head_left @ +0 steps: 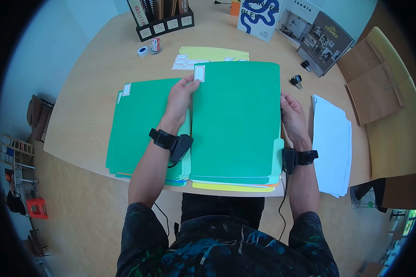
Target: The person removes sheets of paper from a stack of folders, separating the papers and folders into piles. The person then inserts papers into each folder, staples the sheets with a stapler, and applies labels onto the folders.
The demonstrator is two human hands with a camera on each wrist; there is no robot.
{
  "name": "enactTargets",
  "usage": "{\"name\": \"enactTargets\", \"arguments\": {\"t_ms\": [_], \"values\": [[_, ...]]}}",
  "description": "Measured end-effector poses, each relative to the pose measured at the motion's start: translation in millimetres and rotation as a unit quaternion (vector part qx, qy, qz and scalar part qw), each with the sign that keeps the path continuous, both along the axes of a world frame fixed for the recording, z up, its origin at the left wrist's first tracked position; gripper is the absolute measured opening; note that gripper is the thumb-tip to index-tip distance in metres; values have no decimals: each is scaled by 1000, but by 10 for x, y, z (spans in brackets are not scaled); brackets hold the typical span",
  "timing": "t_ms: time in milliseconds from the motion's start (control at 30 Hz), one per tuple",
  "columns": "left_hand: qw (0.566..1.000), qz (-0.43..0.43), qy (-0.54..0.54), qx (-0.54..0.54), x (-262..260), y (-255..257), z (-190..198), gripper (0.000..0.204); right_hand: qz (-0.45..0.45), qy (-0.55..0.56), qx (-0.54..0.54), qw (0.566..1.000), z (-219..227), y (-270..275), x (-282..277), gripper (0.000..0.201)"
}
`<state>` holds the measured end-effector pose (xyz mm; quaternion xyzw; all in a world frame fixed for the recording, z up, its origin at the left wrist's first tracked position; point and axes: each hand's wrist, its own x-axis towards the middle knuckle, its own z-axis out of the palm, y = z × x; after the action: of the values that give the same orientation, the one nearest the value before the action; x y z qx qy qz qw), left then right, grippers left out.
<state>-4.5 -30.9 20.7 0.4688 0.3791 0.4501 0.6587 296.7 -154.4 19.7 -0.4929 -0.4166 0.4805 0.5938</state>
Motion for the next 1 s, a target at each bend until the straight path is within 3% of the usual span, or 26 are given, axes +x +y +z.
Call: {"name": "enactTargets", "arguments": {"t_ms": [233, 333, 533, 600, 800, 1000], "values": [[1000, 8, -8, 7, 13, -7, 23, 32, -8, -70, 30, 997, -7, -11, -25, 28], [1000, 12, -14, 7, 27, -1, 15, 35, -81, -71, 34, 994, 24, -9, -73, 25], [997, -1, 56, 46, 51, -57, 57, 40, -6, -87, -34, 996, 27, -56, -104, 26], [998, 2, 47, 45, 63, -44, 41, 38, 6, -155, -85, 984, 19, -49, -107, 30], [999, 15, -14, 31, 29, -26, 25, 34, -45, -71, 8, 996, -39, -6, -57, 28], [996, 30, -84, 2, -47, 7, 258, 29, -104, -7, 29, 994, 50, -7, 181, 32]]}}
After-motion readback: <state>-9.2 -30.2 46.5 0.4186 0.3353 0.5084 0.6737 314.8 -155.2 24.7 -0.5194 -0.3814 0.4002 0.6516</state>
